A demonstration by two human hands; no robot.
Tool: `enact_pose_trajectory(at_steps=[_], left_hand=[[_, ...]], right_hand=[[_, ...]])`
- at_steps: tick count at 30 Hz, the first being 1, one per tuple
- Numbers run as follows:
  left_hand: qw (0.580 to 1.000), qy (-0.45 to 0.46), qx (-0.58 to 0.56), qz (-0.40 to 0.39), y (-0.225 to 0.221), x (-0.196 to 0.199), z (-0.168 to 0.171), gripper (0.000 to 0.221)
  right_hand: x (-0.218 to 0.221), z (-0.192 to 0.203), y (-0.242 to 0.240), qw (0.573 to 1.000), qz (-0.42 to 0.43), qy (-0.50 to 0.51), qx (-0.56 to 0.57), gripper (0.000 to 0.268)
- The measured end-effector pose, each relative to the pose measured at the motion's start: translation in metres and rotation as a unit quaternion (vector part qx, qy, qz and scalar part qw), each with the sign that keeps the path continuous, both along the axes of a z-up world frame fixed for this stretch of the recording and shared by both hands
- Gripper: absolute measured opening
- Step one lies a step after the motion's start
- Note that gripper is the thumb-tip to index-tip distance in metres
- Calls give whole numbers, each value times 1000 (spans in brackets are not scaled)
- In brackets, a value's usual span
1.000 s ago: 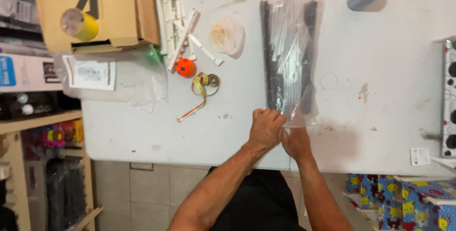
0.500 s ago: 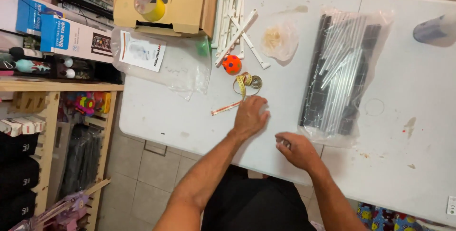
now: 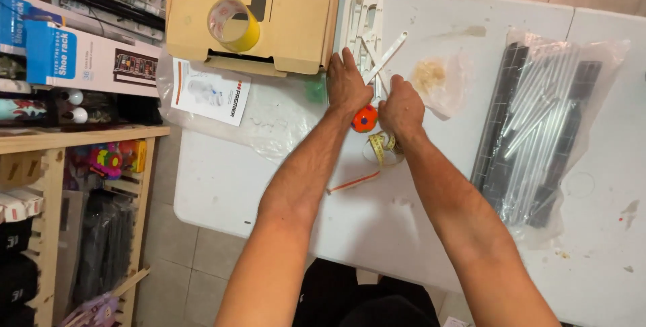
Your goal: Sorting and organizing components of a modular shelf or rack, including metal rods and fabric panels, on a work table.
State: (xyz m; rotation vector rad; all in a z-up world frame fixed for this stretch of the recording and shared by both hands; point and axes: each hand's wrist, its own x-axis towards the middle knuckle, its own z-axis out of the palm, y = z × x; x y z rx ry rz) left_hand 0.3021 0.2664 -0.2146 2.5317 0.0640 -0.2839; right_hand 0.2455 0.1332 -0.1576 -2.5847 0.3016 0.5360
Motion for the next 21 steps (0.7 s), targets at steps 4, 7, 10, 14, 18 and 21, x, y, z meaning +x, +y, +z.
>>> enact_pose_trajectory(at_steps=[4, 7, 10, 14, 18, 21], left_hand=[[1000, -14, -24, -7, -4, 9, -2, 103], [998, -12, -53, 13, -3, 14, 8, 103], [978, 135, -133, 86, -4, 24, 25, 110], [960, 222, -137, 98, -8, 33, 6, 87], [968, 202, -115, 96, -13, 27, 34, 67], [938, 249, -228, 80, -17, 16, 66, 70]], right_hand=[[18, -64, -8, 994, -89, -15, 59, 37], [31, -60, -7, 982, -164, -26, 90, 39], [46, -40, -2, 954, -249, 12, 167, 59], [61, -36, -2, 929, -306, 87, 189, 81], [65, -24, -7, 920, -313, 100, 214, 95], [60, -29, -1, 900, -330, 61, 279, 83]])
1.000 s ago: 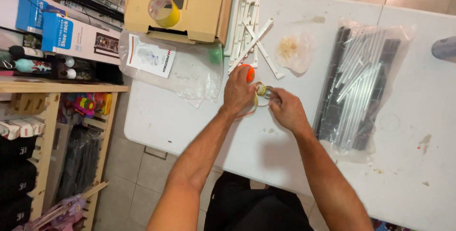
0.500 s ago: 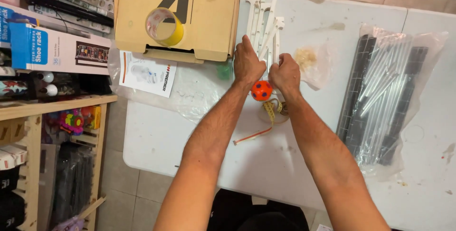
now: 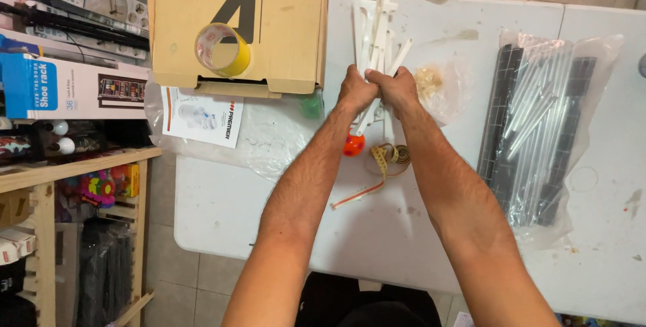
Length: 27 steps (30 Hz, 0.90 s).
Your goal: Sorting and organizing components of a modular shelf or rack, including metal rods and fabric panels, on a work table.
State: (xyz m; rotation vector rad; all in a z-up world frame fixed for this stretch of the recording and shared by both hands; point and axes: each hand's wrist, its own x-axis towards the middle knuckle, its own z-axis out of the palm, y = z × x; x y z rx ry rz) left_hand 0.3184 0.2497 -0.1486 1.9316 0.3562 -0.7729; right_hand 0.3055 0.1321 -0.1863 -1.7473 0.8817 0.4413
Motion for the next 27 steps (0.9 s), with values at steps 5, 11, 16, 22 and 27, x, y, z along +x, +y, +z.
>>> enact_pose_trajectory(at_steps=[5, 11, 16, 22, 27], left_hand=[[998, -41, -53, -12, 3, -14, 58, 71], [970, -189, -148, -27, -7, -54, 54, 71], [915, -333, -219, -61, -22, -143, 86, 56], [834, -455, -309, -48, -76, -259, 72, 43], [892, -329, -310, -16, -86, -330, 35, 52]], right_hand=[[-6, 38, 16, 994, -30, -75, 67, 89], [-52, 56, -3, 951, -93, -263, 137, 69], [-159, 80, -38, 925, -10, -374, 70, 79], [-289, 87, -60, 920, 6, -383, 85, 68], [-350, 68, -82, 881, -100, -333, 321, 75]])
